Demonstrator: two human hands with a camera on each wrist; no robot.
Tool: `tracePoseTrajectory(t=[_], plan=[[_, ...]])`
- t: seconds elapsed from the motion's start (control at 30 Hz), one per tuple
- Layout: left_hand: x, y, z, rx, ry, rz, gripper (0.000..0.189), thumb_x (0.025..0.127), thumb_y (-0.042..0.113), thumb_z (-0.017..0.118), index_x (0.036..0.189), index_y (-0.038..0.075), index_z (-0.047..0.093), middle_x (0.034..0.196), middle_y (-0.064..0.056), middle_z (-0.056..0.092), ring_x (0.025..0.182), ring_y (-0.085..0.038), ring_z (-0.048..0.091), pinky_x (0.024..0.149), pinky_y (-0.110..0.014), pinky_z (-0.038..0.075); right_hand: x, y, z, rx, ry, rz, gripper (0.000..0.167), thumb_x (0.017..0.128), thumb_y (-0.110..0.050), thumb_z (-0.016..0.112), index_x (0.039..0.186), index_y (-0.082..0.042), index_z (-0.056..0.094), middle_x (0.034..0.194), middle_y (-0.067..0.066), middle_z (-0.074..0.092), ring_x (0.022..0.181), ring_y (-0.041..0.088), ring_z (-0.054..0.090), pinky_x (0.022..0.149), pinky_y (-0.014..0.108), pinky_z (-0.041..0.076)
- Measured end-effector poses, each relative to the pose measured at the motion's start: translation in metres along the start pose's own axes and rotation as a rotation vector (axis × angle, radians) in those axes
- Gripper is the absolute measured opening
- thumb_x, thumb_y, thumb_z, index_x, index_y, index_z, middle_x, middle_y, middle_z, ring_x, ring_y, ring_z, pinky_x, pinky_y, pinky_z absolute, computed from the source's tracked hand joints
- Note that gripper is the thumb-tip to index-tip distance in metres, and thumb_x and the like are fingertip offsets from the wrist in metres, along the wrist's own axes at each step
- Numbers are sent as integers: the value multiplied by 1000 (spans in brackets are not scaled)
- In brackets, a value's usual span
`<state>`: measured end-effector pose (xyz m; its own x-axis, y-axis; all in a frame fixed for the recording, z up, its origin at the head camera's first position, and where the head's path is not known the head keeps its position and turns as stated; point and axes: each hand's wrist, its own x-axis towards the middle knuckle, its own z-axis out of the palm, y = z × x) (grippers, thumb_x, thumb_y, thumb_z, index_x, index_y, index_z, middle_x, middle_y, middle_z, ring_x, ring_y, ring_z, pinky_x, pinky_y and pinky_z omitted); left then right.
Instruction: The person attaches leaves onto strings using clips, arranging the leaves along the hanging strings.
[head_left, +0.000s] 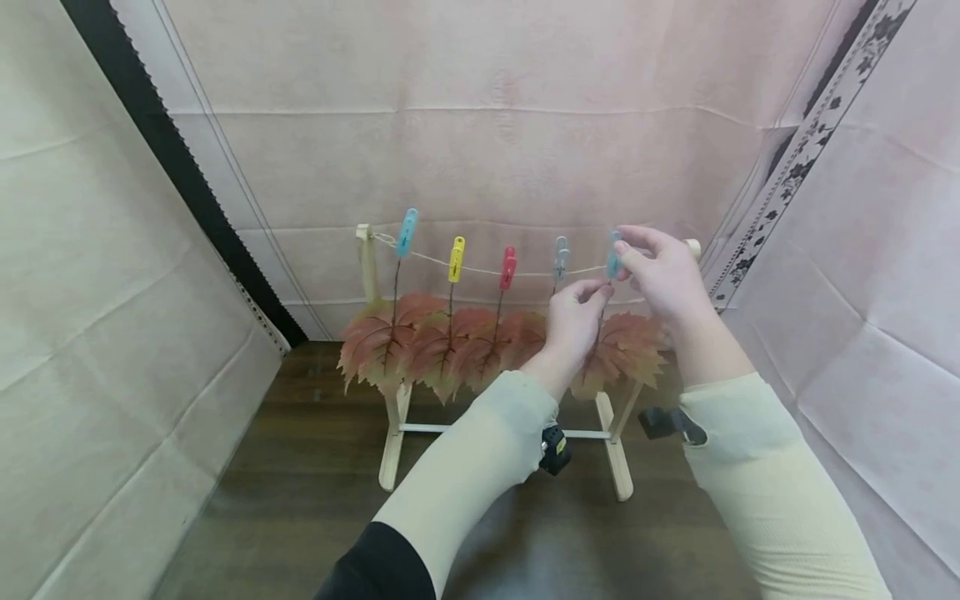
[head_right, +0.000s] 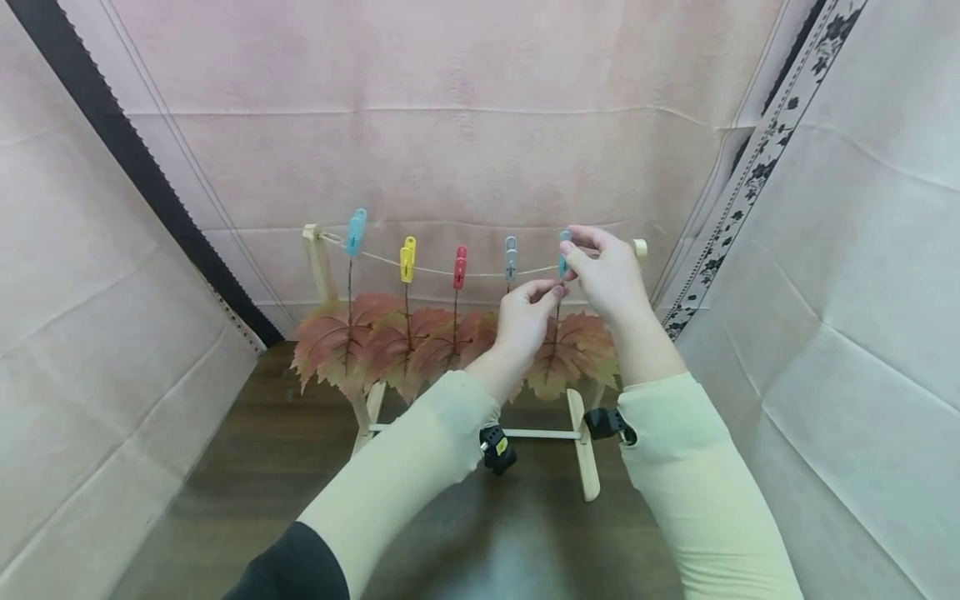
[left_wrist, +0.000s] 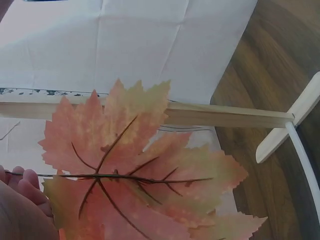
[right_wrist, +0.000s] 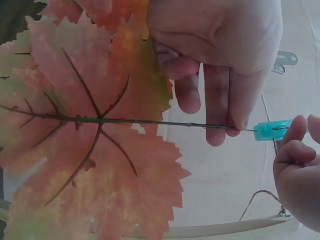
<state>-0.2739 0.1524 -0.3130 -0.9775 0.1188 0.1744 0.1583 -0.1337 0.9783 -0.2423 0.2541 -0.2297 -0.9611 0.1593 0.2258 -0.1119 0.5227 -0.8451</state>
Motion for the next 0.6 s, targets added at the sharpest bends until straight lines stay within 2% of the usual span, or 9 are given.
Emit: tracePoseTrajectory(t=[0.13,0.23,0.37,0.5,0.6], plan=[[-2,-2,-6,31,-11,5,20,89,26,64,104,14,71,84,3,66,68,-23,63,56,-23,47,-2,2,0,22,11,-1,53,96,-42,49,141,-13,44,118,8,52,95,17,57,93,45,43],[-2,-4,-10,69,-17,10,20,89,27,64,104,16,72,91,8,66,80,-16,64,67,-23,49,-4,2,0,29,21,5,55,95,-43,49,141,-14,44,119,9,52,95,17,58,94,44,43],[-3,-5,-16,101,-16,14,21,89,31,65,104,18,72,96,12,66,95,-7,58,79,-27,47,-5,2,0,16,33,7,56,94,-47,50,140,-16,45,114,11,57,94,16,58,92,42,43],[-4,-4,-22,109,-14,14,23,87,34,66,104,20,72,98,12,66,97,-7,58,80,-29,47,-5,4,0,18,51,12,55,93,-46,51,139,-17,47,111,14,60,91,16,58,89,40,43],[-6,-4,-27,112,-16,18,22,86,35,67,103,21,72,97,14,66,95,-6,58,79,-28,48,-6,6,-1,22,62,9,55,93,-46,51,139,-16,47,120,12,57,89,14,59,89,40,43]])
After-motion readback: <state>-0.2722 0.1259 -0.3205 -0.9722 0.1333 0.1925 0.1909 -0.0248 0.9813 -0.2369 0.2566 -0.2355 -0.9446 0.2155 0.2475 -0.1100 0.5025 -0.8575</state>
